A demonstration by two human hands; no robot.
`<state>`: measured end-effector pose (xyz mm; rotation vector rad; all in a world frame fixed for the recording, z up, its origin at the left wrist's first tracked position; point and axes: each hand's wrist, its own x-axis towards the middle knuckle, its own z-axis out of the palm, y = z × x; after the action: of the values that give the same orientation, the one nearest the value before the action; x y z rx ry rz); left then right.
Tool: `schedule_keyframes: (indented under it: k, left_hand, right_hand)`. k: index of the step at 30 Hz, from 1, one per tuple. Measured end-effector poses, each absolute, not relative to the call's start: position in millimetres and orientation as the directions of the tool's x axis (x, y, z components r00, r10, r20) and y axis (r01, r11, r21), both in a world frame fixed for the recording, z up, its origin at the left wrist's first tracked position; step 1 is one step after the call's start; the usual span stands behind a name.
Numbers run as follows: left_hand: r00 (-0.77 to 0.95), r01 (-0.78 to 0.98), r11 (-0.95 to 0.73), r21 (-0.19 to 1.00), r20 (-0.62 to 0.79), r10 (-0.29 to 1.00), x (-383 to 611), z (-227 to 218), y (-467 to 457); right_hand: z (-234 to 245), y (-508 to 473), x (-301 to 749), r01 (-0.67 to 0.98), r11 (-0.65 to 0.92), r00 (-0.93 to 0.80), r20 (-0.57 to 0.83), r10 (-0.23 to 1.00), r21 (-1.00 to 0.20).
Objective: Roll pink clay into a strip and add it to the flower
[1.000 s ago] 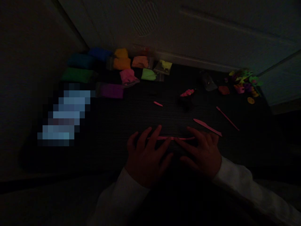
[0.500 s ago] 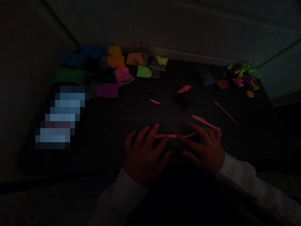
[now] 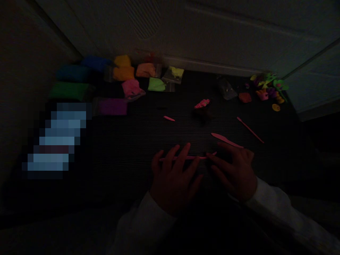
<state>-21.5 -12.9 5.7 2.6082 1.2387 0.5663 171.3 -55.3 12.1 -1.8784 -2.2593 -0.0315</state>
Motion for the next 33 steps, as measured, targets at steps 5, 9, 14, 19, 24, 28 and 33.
schedule_keyframes:
  k: [5,9,14,19,24,28,33]
  left_hand:
    - [0.561,0.710,-0.616,0.340,0.254,0.788,-21,4,-12]
    - [0.557,0.703,-0.623,0.344,0.279,0.782,-22,2,-11]
    - [0.561,0.694,-0.623,0.361,0.272,0.782,-22,2,-11]
    - [0.568,0.688,-0.635,0.351,0.283,0.772,-22,3,-11]
    - [0.575,0.695,-0.632,0.343,0.263,0.775,-20,3,-11]
    - [0.584,0.699,-0.631,0.338,0.240,0.776,-19,3,-11]
    - [0.587,0.693,-0.636,0.339,0.247,0.771,-20,4,-10]
  right_hand:
    - [11,-47,171,0.974,0.156,-0.118,0.218,0.969,-0.162]
    - [12,-41,172,0.968,0.170,-0.128,0.224,0.966,-0.183]
    - [14,-38,172,0.955,0.197,-0.146,0.231,0.962,-0.220]
    - [14,-44,178,0.958,0.175,-0.118,0.242,0.963,-0.228]
    - [15,-54,185,0.966,0.166,-0.119,0.232,0.965,-0.198]
    - [13,-56,186,0.972,0.157,-0.117,0.220,0.968,-0.173]
    - [10,-50,185,0.977,0.141,-0.102,0.231,0.968,-0.160]
